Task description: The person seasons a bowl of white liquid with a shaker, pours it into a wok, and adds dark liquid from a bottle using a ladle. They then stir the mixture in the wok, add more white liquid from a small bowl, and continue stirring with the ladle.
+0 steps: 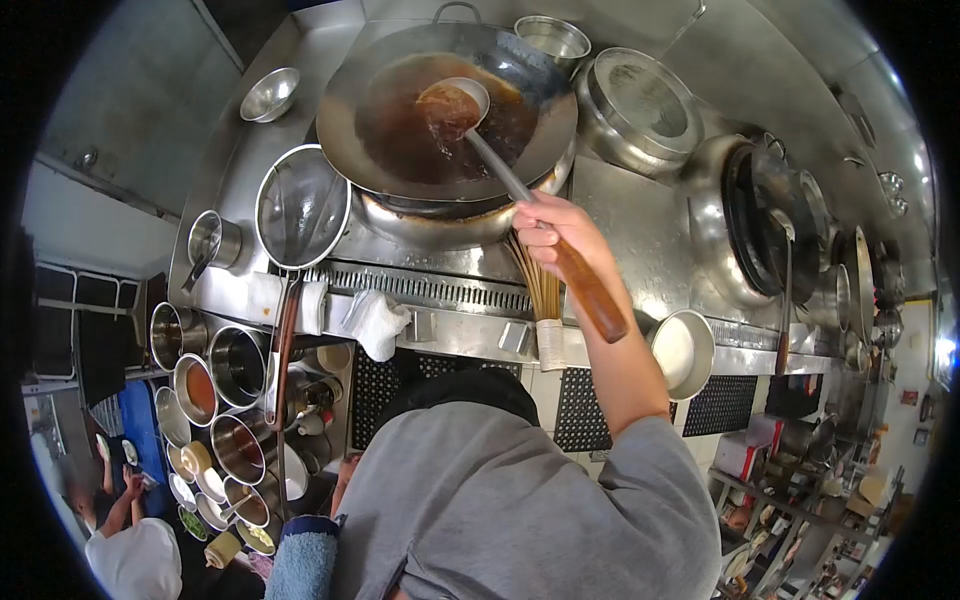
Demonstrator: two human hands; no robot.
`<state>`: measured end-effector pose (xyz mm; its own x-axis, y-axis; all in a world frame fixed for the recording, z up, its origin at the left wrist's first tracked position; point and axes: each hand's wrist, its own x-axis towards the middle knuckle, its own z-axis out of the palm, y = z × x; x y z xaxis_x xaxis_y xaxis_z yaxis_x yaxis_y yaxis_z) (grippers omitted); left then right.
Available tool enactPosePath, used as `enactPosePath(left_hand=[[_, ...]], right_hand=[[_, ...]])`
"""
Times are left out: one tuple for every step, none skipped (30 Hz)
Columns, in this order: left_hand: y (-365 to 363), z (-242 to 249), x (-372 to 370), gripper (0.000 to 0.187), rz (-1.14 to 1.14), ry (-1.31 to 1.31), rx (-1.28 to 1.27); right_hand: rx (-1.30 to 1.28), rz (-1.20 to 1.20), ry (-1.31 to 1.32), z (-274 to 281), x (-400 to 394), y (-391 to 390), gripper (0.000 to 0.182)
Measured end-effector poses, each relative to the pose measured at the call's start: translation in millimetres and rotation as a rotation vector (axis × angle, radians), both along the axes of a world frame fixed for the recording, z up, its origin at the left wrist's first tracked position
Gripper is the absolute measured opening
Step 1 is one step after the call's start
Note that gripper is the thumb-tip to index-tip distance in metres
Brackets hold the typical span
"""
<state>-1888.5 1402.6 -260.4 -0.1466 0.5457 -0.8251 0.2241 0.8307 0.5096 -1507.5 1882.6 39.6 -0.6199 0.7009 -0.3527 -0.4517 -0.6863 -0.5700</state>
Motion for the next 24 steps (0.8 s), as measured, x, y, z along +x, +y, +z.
enactPosePath(left_hand=[[-3, 6, 7, 0.030, -0.018, 0.013, -0.002], [-6, 8, 13, 0.030, -0.044, 0.026, 0.001], [-9, 11, 19, 0.030, -0.065, 0.038, 0.002], [-10, 13, 24, 0.031, -0.065, 0.048, -0.001], [-13, 16, 30, 0.031, -0.040, 0.052, -0.011], [-13, 18, 34, 0.031, -0.002, 0.062, -0.023], [-15, 21, 39, 0.031, 0.064, 0.058, -0.035], [-18, 23, 43, 0.031, 0.132, 0.055, -0.046], [-20, 24, 48, 0.031, 0.197, 0.051, -0.053], [-21, 25, 51, 0.031, 0.258, 0.046, -0.060], [-18, 29, 55, 0.032, 0.316, 0.039, -0.064], [-13, 33, 57, 0.032, 0.373, 0.029, -0.067], [-9, 40, 55, 0.028, 0.243, 0.080, -0.068], [-7, 43, 54, 0.026, 0.252, 0.096, -0.068], [-6, 44, 53, 0.025, 0.262, 0.111, -0.066], [-7, 43, 52, 0.023, 0.271, 0.128, -0.063], [-9, 40, 50, 0.022, 0.280, 0.145, -0.061], [-13, 33, 45, 0.021, 0.228, 0.170, -0.024], [-19, 22, 39, 0.020, 0.178, 0.195, 0.012], [-28, 7, 32, 0.020, 0.130, 0.221, 0.048], [-37, -9, 25, 0.020, 0.220, 0.136, 0.067], [-50, -32, 17, 0.020, 0.312, 0.050, 0.085], [-56, -41, 12, 0.020, 0.407, -0.037, 0.102], [-64, -49, 7, 0.020, 0.471, -0.076, 0.091]], right_hand=[[-0.071, 0.024, 0.118, 7, 5, -1, 0.029], [-0.105, 0.024, 0.132, 13, 11, 0, 0.029], [-0.140, 0.025, 0.145, 18, 18, 0, 0.029], [-0.174, 0.026, 0.157, 25, 24, 0, 0.030], [-0.152, 0.018, 0.114, 35, 29, -2, 0.030], [-0.127, 0.024, 0.057, 43, 35, -1, 0.030], [-0.101, 0.030, 0.002, 51, 42, -1, 0.030], [-0.071, 0.034, -0.052, 57, 48, 0, 0.030], [-0.039, 0.051, -0.089, 61, 55, 3, 0.024], [0.002, 0.052, -0.163, 67, 60, 4, 0.017], [0.044, 0.049, -0.239, 76, 64, 4, 0.010], [0.088, 0.044, -0.316, 83, 68, 4, 0.008], [0.139, 0.032, -0.361, 86, 73, 3, 0.009], [0.179, 0.024, -0.438, 92, 77, 1, 0.011], [0.220, 0.015, -0.515, 98, 79, 0, 0.013], [0.260, 0.004, -0.592, 104, 81, -1, 0.015], [0.296, 0.002, -0.622, 109, 82, -2, 0.027], [0.331, 0.000, -0.652, 112, 83, -3, 0.039], [0.365, -0.001, -0.682, 115, 83, -6, 0.051], [0.425, 0.025, -0.744, 119, 82, -9, 0.057], [0.485, 0.054, -0.806, 123, 80, -12, 0.062], [0.546, 0.086, -0.867, 127, 76, -14, 0.068], [0.602, 0.063, -0.954, 130, 71, -20, 0.069], [0.656, 0.043, -1.039, 130, 65, -30, 0.069]])
